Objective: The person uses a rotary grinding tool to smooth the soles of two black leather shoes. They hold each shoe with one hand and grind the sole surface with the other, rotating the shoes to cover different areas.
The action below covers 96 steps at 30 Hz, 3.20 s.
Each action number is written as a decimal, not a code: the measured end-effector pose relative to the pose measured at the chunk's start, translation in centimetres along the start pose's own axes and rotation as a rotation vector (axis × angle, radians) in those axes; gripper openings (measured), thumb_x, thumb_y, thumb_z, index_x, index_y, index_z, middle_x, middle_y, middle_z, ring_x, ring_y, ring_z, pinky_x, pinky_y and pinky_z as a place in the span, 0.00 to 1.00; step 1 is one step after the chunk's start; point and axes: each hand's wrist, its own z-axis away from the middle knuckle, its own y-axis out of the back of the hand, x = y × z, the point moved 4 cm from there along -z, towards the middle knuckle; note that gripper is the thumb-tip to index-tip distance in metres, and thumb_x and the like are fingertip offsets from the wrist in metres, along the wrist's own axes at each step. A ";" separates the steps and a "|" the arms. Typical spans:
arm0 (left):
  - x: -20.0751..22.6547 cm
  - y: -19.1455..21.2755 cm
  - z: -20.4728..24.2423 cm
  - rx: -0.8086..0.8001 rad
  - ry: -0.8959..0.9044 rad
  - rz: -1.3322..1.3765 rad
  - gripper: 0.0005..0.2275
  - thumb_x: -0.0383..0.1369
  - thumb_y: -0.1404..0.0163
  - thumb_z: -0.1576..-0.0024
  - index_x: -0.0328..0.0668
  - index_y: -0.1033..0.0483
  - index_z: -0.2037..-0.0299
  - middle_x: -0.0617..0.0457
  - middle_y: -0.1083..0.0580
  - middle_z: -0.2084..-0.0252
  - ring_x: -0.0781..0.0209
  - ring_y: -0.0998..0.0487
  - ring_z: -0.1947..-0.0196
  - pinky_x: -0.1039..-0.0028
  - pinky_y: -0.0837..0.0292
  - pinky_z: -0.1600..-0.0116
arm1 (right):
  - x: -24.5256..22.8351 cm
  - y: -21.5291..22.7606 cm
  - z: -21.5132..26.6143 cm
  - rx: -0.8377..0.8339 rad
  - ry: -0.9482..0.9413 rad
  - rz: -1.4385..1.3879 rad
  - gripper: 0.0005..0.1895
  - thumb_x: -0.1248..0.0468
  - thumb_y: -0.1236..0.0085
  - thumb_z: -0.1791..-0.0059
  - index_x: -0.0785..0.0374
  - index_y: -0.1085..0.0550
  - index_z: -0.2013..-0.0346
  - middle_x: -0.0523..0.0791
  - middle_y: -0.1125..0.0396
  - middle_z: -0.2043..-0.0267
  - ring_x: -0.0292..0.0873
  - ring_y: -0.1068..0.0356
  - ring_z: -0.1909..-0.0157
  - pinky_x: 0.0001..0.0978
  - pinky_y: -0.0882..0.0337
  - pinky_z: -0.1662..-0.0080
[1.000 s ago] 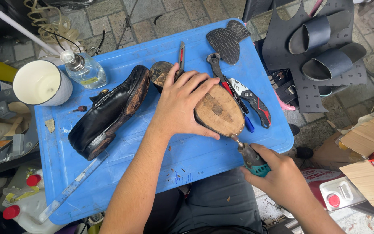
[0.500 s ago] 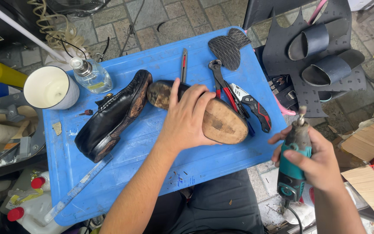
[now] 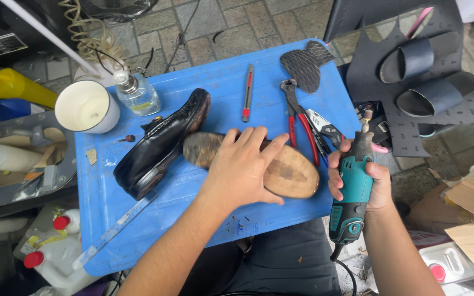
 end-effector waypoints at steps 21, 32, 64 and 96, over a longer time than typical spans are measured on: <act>-4.6 4.0 7.4 -0.015 0.485 -0.027 0.46 0.50 0.32 0.61 0.43 0.39 0.31 0.45 0.28 0.51 0.46 0.26 0.51 0.56 0.30 0.51 | 1.7 -2.7 -1.0 0.062 -0.081 0.481 0.34 0.52 0.39 0.52 0.72 0.37 0.40 0.58 0.35 0.63 0.52 0.30 0.69 0.45 0.26 0.69; -2.3 6.8 11.4 0.388 0.349 0.288 0.23 0.36 0.38 0.47 0.39 0.25 0.42 0.46 0.26 0.43 0.47 0.25 0.41 0.61 0.29 0.39 | 2.2 -4.3 -1.8 -0.002 -0.124 0.478 0.32 0.60 0.42 0.55 0.68 0.40 0.39 0.61 0.39 0.60 0.53 0.32 0.67 0.46 0.28 0.69; -3.9 4.2 11.1 0.381 0.713 0.063 0.29 0.42 0.36 0.52 0.34 0.29 0.44 0.43 0.29 0.45 0.44 0.27 0.46 0.57 0.33 0.48 | 6.8 -8.8 -8.9 -0.125 -0.226 0.429 0.34 0.50 0.40 0.48 0.58 0.40 0.32 0.61 0.38 0.51 0.53 0.31 0.68 0.47 0.26 0.69; -3.5 1.7 6.0 0.019 0.358 -0.028 0.46 0.49 0.34 0.60 0.56 0.43 0.28 0.41 0.50 0.24 0.40 0.46 0.27 0.41 0.39 0.39 | 6.0 -9.5 -9.5 -0.105 -0.232 0.272 0.35 0.61 0.36 0.58 0.66 0.34 0.38 0.64 0.60 0.15 0.48 0.29 0.70 0.42 0.24 0.70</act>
